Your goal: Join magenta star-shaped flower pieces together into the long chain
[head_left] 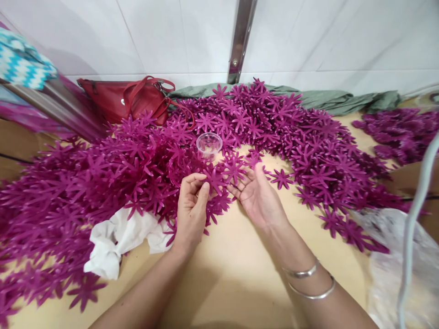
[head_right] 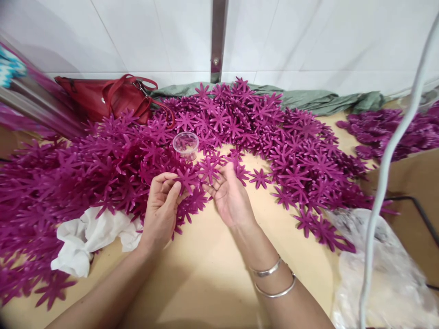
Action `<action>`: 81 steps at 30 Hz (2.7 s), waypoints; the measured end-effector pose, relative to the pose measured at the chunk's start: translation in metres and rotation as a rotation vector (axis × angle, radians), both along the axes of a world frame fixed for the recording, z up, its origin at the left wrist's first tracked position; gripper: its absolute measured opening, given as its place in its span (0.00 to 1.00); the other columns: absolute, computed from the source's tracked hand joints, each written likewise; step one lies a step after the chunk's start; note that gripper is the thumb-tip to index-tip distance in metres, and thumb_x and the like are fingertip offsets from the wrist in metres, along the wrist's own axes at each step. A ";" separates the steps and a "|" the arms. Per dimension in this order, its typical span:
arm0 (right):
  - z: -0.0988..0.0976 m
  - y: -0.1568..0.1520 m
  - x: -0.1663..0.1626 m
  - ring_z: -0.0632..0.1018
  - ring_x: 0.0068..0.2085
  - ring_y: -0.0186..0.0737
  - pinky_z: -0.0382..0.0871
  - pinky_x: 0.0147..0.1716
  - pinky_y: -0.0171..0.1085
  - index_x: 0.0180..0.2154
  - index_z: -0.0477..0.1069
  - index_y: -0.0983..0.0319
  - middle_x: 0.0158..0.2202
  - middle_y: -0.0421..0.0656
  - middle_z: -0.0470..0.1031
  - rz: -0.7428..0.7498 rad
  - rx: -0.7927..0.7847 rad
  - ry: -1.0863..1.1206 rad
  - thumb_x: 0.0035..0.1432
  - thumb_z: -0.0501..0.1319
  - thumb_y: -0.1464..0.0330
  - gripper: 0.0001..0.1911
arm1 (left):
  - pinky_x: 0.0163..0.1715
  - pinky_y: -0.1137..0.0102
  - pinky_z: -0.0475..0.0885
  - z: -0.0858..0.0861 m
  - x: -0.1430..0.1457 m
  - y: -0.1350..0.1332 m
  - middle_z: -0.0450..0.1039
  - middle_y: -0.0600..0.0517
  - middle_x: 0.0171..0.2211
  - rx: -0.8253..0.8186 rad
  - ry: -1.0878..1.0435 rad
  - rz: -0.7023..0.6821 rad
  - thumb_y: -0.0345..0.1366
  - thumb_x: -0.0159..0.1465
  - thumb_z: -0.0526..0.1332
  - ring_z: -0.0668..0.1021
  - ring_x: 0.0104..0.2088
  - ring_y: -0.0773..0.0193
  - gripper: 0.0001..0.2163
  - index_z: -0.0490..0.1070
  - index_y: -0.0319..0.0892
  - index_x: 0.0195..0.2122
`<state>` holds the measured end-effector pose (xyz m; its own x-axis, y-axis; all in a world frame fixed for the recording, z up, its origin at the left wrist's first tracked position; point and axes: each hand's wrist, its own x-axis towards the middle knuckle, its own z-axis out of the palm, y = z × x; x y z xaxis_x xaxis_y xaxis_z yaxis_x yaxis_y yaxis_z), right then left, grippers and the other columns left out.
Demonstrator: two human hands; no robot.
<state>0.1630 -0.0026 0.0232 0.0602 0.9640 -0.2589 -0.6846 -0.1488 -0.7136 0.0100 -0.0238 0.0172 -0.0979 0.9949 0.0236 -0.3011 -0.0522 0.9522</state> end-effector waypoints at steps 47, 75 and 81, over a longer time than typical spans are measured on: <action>-0.004 -0.010 0.003 0.67 0.27 0.34 0.61 0.28 0.36 0.35 0.75 0.57 0.26 0.36 0.70 0.071 0.161 -0.657 0.64 0.67 0.54 0.14 | 0.44 0.72 0.72 -0.011 -0.009 0.009 0.76 0.53 0.39 -0.015 0.071 0.136 0.44 0.66 0.68 0.76 0.38 0.67 0.10 0.76 0.45 0.42; -0.001 -0.003 0.004 0.68 0.24 0.31 0.63 0.25 0.33 0.30 0.75 0.58 0.24 0.34 0.71 -0.046 0.095 -0.437 0.50 0.77 0.57 0.17 | 0.41 0.75 0.69 -0.013 -0.009 0.010 0.72 0.55 0.37 -0.057 -0.044 0.136 0.45 0.65 0.70 0.72 0.36 0.70 0.11 0.76 0.45 0.41; -0.001 -0.005 0.000 0.73 0.31 0.34 0.69 0.30 0.33 0.35 0.74 0.55 0.33 0.35 0.77 -0.048 0.080 -0.401 0.49 0.78 0.60 0.17 | 0.40 0.74 0.69 -0.011 -0.008 0.010 0.73 0.55 0.36 -0.049 -0.047 0.122 0.45 0.64 0.70 0.73 0.35 0.69 0.11 0.76 0.45 0.41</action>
<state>0.1629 -0.0077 0.0222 0.1865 0.9738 -0.1298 -0.3548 -0.0565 -0.9333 0.0021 -0.0137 0.0062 -0.2179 0.9754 -0.0326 -0.3394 -0.0444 0.9396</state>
